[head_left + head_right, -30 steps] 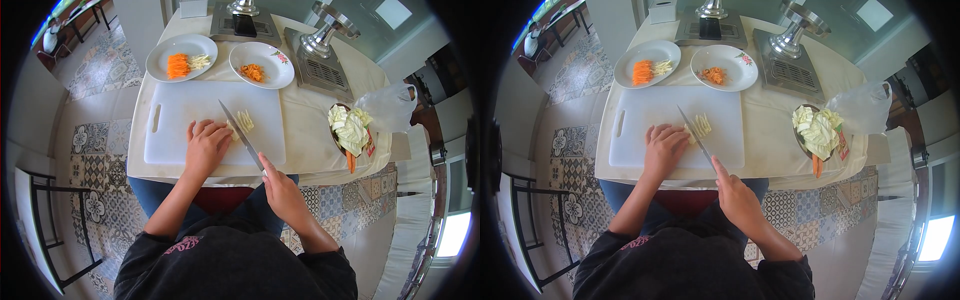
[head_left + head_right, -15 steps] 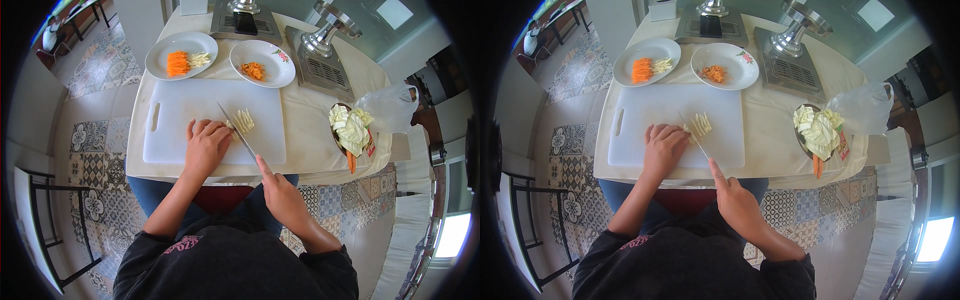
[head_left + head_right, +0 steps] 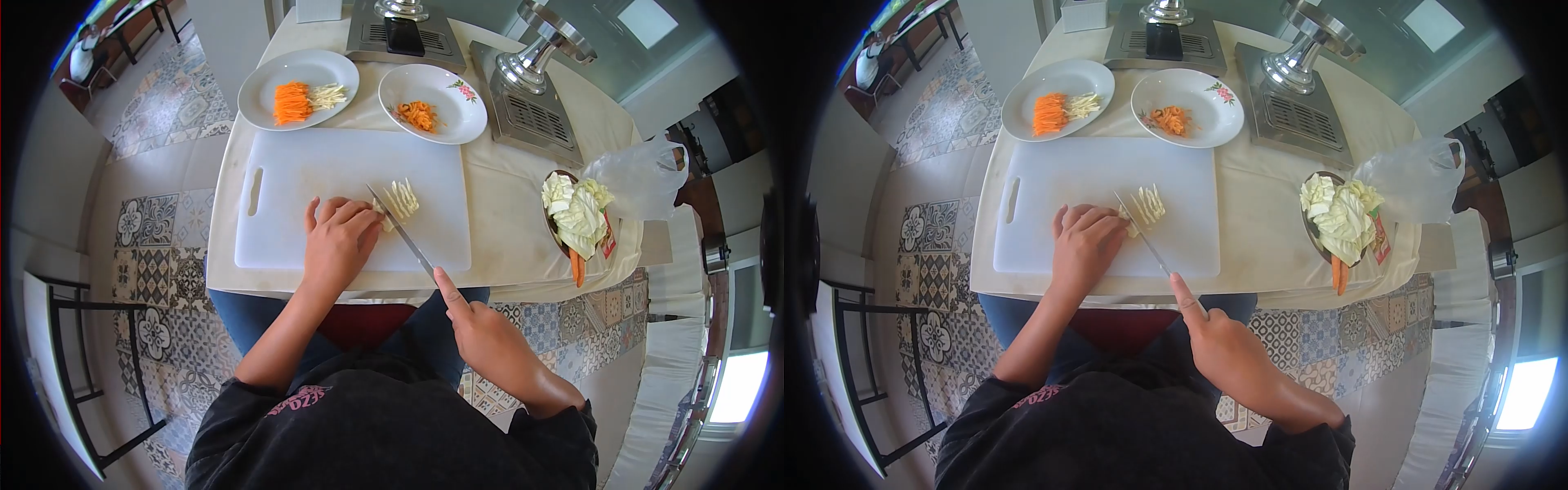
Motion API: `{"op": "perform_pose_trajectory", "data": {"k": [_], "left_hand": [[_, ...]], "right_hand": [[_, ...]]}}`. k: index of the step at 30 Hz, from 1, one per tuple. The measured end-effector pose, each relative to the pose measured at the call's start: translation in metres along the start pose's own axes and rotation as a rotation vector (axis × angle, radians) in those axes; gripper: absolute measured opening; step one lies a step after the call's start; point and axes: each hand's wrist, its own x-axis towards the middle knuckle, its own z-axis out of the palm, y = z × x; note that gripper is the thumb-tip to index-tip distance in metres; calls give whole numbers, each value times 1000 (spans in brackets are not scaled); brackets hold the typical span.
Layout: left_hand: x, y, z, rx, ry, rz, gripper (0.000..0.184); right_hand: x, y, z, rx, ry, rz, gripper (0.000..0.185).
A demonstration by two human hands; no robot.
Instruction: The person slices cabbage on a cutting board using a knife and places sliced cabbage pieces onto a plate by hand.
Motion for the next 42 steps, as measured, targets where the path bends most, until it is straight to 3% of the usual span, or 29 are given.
{"op": "perform_pose_trajectory", "data": {"k": [17,42], "left_hand": [[1,-2,1,-13,-21,1,12],[-2,1,4,-21,29,-43,11]], "right_hand": [[62,1,34,3,200,-96,78],[-28,1,31,-64,139,13,80]]}}
